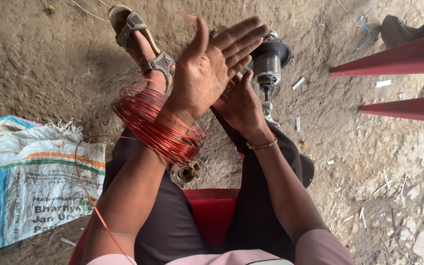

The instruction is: The person sits on a red plastic chair and winds enameled copper wire from a large coil around their hand and forearm, pulling lengths of wire and looping them repeatedly to form a smaller bundle. They occasionally pull the wire free and reposition it while continuing to wind loops by hand.

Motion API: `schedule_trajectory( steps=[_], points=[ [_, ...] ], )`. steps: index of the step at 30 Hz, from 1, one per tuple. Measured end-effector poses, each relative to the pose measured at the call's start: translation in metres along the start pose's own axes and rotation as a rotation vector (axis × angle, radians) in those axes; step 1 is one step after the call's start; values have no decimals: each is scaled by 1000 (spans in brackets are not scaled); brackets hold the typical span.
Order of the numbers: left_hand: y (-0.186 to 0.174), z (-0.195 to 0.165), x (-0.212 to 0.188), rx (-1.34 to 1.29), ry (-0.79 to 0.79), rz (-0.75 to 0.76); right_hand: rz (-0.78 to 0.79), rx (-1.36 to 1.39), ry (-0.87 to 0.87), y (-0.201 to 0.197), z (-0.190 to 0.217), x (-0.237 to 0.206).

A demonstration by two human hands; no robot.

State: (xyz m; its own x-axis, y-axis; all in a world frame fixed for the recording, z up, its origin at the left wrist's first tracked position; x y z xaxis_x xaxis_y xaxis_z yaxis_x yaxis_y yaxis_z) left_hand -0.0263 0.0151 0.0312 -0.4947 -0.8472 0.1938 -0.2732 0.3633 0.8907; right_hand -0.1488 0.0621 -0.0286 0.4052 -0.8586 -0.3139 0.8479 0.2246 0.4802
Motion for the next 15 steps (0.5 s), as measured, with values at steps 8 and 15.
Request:
schedule_trajectory(
  steps=[8, 15],
  points=[
    [4, 7, 3, -16, -14, 75, -54, -30, 7, -14, -7, 1],
    [3, 3, 1, -91, 10, 30, -46, -93, -30, -9, -2, 1]
  ],
)
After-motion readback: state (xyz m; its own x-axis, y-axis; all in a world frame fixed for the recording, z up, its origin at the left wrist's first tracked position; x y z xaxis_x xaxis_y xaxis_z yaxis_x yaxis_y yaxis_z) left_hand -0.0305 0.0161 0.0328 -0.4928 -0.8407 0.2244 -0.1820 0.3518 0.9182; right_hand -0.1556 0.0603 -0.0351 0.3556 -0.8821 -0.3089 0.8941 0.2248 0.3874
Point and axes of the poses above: each hand's wrist, its own x-axis towards the middle knuckle, its own y-axis out of the palm, z = x × y, the point moved 5 cm from there along x, towards the middle knuckle, and after that the axes turned 13 degrees about -x, right-handed, at the moved point
